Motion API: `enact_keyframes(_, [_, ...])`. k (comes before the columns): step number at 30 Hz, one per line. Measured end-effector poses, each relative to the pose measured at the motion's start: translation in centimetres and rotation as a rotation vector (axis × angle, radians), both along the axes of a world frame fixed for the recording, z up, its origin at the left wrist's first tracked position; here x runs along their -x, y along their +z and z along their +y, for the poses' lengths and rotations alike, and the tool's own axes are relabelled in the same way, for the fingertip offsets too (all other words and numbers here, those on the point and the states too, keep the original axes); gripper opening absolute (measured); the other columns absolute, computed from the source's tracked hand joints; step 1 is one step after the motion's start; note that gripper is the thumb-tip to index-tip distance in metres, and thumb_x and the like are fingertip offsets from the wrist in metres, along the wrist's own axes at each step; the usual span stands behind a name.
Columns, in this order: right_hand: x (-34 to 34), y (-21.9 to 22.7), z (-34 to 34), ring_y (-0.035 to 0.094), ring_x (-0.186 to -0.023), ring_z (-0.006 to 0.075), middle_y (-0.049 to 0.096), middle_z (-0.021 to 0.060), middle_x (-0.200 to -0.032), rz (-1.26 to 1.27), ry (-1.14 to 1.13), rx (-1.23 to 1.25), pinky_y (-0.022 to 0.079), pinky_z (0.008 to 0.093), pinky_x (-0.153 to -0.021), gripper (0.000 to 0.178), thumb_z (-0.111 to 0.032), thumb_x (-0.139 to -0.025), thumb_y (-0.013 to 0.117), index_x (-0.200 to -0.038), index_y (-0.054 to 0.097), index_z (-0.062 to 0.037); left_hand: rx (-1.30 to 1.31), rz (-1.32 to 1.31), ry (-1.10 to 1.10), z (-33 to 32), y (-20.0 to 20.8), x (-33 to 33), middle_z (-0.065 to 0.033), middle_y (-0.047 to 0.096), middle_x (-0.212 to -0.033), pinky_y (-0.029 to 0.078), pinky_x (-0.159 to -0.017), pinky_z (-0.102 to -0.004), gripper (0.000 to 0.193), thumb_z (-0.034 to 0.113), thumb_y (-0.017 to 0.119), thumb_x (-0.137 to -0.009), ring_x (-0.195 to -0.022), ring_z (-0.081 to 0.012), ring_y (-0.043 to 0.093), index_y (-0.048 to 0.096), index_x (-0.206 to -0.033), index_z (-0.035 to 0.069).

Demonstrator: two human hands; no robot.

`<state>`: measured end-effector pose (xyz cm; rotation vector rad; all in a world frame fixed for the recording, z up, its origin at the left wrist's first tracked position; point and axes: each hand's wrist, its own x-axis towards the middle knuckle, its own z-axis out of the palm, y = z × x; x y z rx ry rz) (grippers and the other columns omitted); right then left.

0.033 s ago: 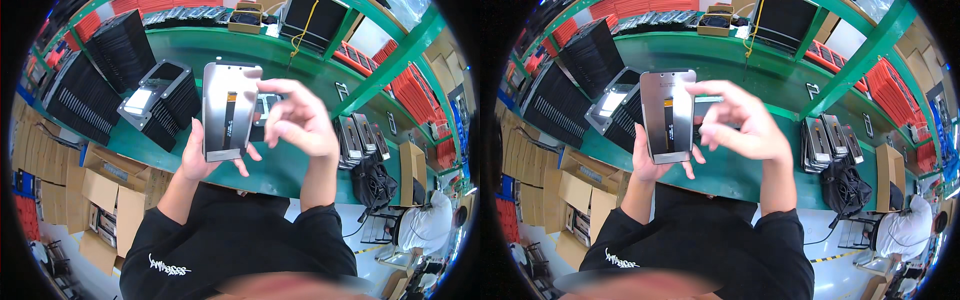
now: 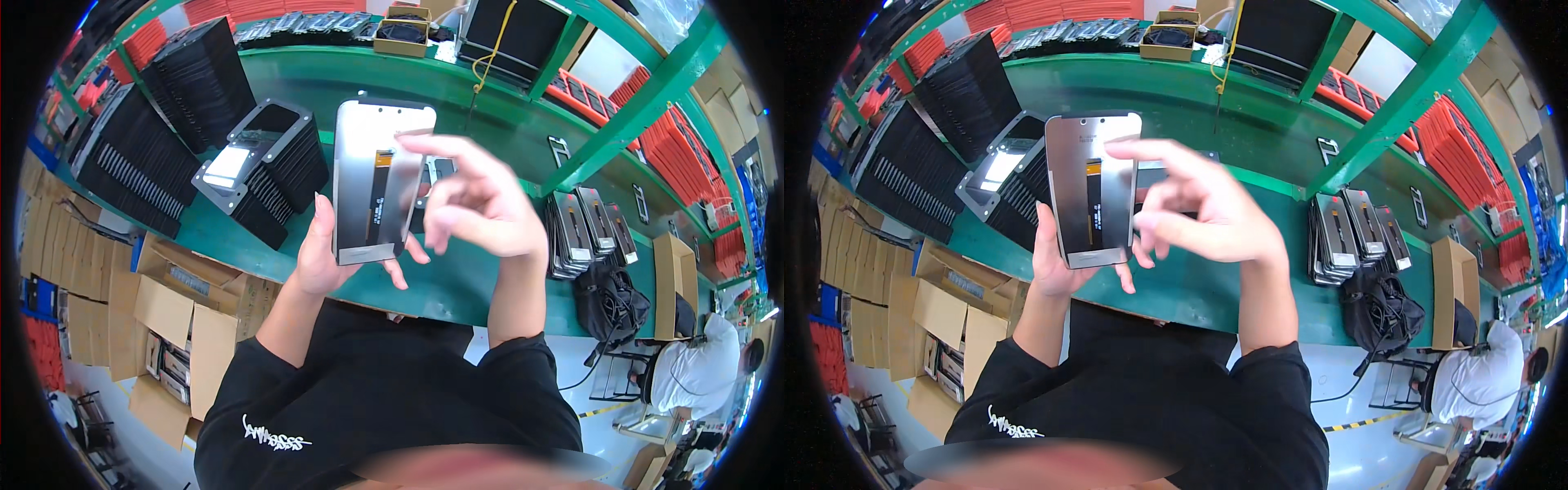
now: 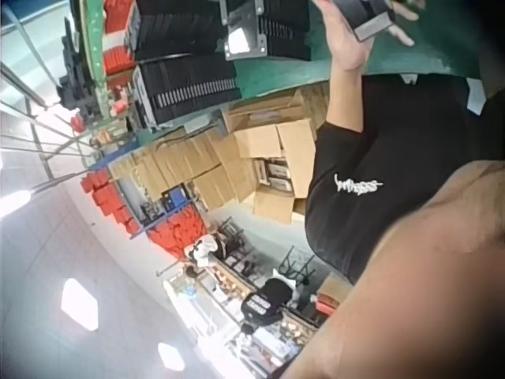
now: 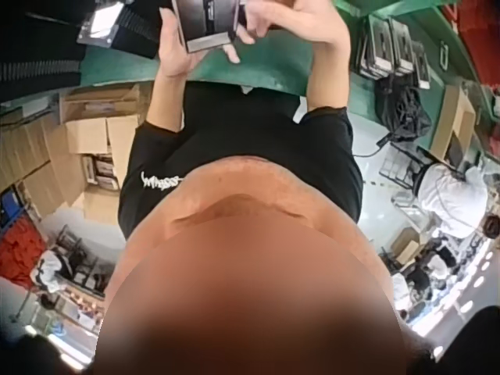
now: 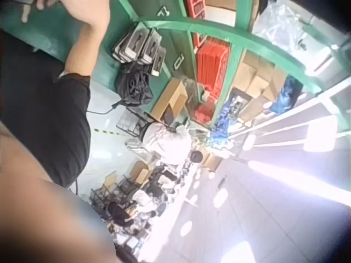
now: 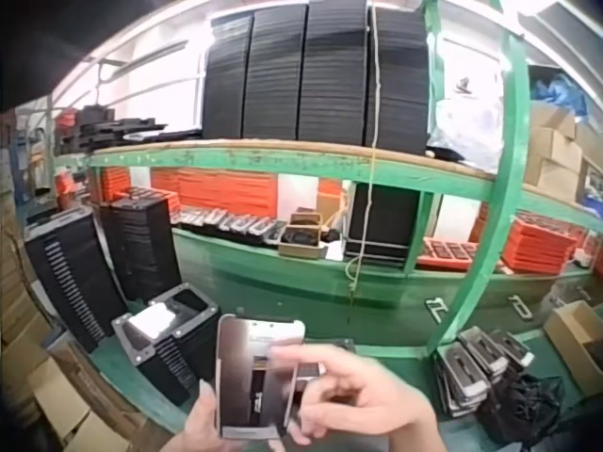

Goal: Assembling various components of an electronic device on a production line.

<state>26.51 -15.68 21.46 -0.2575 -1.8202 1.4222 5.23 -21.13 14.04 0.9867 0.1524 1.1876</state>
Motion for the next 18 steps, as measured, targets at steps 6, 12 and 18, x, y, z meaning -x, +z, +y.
enact_keyframes(6, [-2.2, -0.5, 2.5, 0.066, -0.064, 0.0131, 0.069, 0.0089, -0.082, -0.553, 0.526, 0.047, 0.054, 0.0264, -0.061, 0.048, -0.010, -0.098, 0.061, -0.144, 0.051, -0.0017, -0.111, 0.418, 0.172, 0.7, 0.8, 0.3, -0.0295, 0.042, -0.149, 0.060, -0.080, -0.0424, 0.096, 0.075, 0.025, -0.098, -0.107, -0.0361, 0.065, 0.023, -0.157, -0.002])
enact_keyframes(12, [-7.8, -0.9, 4.1, 0.065, -0.077, 0.0111, 0.067, 0.0064, -0.090, -0.654, -0.142, -0.096, 0.054, 0.0268, -0.070, 0.039, -0.020, -0.101, 0.060, -0.135, 0.059, -0.0009, -0.457, 0.714, 0.330, 4.0, 3.5, 1.4, -0.0158, 0.061, -0.125, 0.055, -0.082, -0.0345, 0.077, 0.056, 0.056, -0.098, -0.102, -0.0224, 0.060, 0.043, -0.149, -0.001])
enact_keyframes(18, [-10.0, -3.4, 7.8, 0.064, -0.081, 0.0137, 0.068, 0.0061, -0.090, -0.861, -0.536, -0.185, 0.054, 0.0303, -0.072, 0.042, -0.030, -0.102, 0.058, -0.132, 0.061, -0.0015, -0.819, 1.398, 0.613, 7.8, 2.9, 1.4, -0.0169, 0.063, -0.121, 0.048, -0.097, -0.0388, 0.073, 0.038, 0.076, -0.088, -0.106, -0.0273, 0.059, 0.048, -0.148, 0.005])
